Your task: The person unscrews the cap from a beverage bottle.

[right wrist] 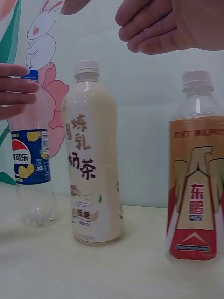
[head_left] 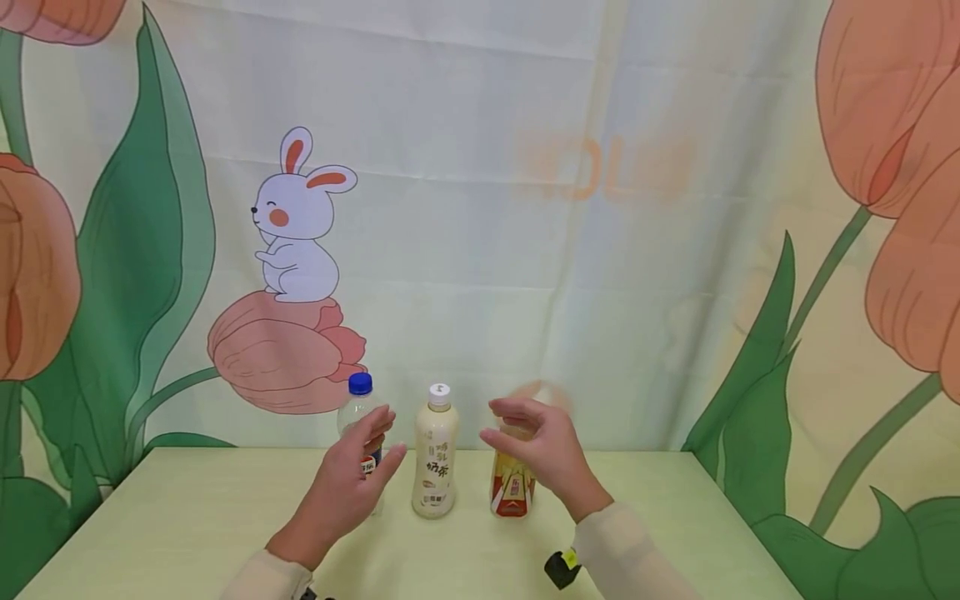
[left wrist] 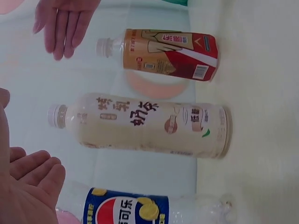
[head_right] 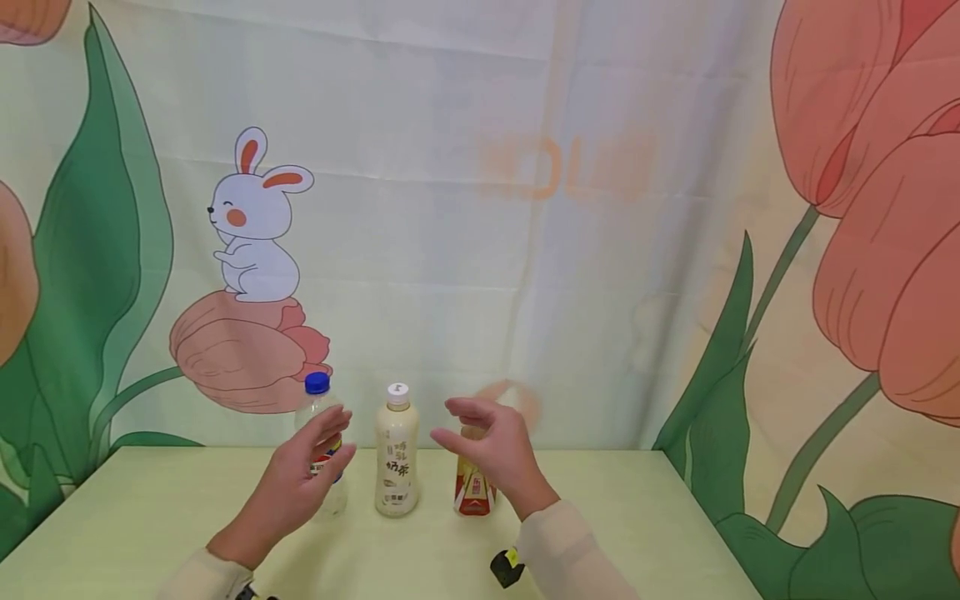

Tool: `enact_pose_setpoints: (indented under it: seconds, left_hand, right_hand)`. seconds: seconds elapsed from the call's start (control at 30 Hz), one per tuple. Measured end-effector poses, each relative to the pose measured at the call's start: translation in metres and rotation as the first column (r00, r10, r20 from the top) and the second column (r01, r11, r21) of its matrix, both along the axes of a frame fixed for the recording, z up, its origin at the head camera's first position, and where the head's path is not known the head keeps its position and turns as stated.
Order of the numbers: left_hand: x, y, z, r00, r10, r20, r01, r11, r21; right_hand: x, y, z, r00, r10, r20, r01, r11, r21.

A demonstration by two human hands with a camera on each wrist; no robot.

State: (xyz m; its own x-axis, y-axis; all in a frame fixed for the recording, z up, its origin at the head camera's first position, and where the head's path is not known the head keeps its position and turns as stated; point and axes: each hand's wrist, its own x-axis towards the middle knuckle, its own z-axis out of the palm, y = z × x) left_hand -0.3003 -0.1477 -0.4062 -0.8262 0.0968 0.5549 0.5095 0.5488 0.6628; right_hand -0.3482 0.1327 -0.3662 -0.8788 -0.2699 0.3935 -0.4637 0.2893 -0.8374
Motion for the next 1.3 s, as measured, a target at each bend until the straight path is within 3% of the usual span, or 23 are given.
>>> enact_pose_setpoints:
  seconds: [0.27, 0.5, 0.63, 0.93, 1.1, 1.3]
  left_hand:
    - [-0.008, 0.021, -0.004, 0.995, 0.022, 0.095, -0.027, 0.998, 0.051]
    - [-0.013, 0.037, -0.01, 0.964, 0.08, 0.252, -0.083, 0.997, 0.001]
    - [-0.015, 0.043, -0.018, 0.952, 0.102, 0.289, -0.096, 0.995, -0.036]
    - [-0.029, 0.059, -0.04, 0.926, 0.14, 0.35, -0.15, 0.989, -0.001]
    - [-0.039, 0.067, -0.049, 0.922, 0.168, 0.348, -0.201, 0.978, 0.062]
    - [-0.055, 0.069, -0.058, 0.906, 0.132, 0.402, -0.223, 0.956, 0.19]
  right_hand:
    - [-0.004, -0.016, -0.003, 1.0, -0.001, 0.022, 0.002, 0.999, -0.051]
    - [-0.003, -0.033, -0.005, 1.0, 0.028, 0.01, -0.027, 0.996, -0.082]
    - [-0.004, -0.04, -0.008, 1.0, 0.014, -0.003, -0.014, 0.996, -0.09]
    - [-0.007, -0.054, -0.014, 0.998, -0.066, 0.023, 0.067, 0.996, -0.063]
    - [-0.012, -0.063, -0.015, 0.998, -0.063, 0.021, 0.065, 0.992, -0.112]
    - [-0.017, -0.075, -0.011, 0.993, -0.109, 0.053, 0.115, 0.985, -0.13]
